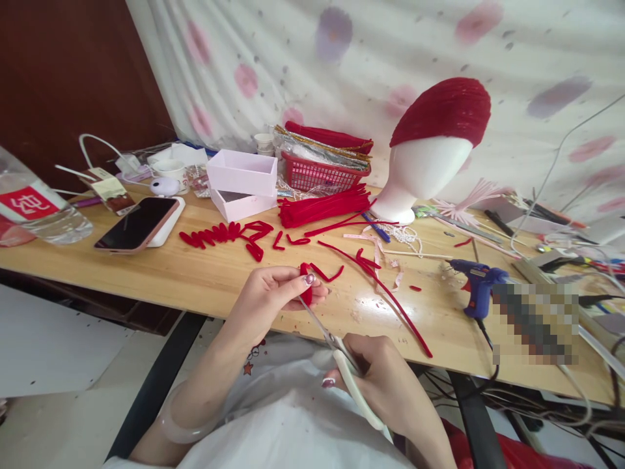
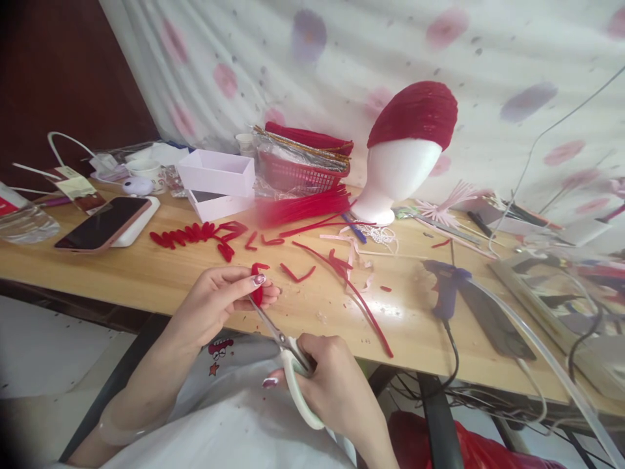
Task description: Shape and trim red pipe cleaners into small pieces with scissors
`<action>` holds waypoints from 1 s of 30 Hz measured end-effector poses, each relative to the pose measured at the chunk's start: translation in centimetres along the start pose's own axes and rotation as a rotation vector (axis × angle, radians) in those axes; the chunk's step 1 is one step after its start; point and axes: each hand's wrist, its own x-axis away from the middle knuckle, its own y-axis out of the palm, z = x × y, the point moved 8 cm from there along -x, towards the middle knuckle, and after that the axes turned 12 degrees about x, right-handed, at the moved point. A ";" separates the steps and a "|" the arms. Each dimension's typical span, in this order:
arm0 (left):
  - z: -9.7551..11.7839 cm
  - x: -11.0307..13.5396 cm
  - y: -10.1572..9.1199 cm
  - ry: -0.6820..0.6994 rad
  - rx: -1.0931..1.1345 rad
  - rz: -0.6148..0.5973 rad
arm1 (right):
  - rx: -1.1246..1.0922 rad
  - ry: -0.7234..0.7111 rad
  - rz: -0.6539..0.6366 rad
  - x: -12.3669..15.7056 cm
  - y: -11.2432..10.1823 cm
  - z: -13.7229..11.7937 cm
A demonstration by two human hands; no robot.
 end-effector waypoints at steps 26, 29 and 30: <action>-0.7 -0.2 -0.4 0.053 0.416 0.172 | -0.161 -0.207 0.084 0.8 -1.6 -0.9; -1.8 0.3 0.9 -0.028 0.419 0.140 | -0.249 -0.222 0.059 0.5 -1.0 -1.7; -2.0 0.5 1.2 -0.048 0.417 0.128 | -0.270 -0.226 0.052 0.4 -0.8 -1.8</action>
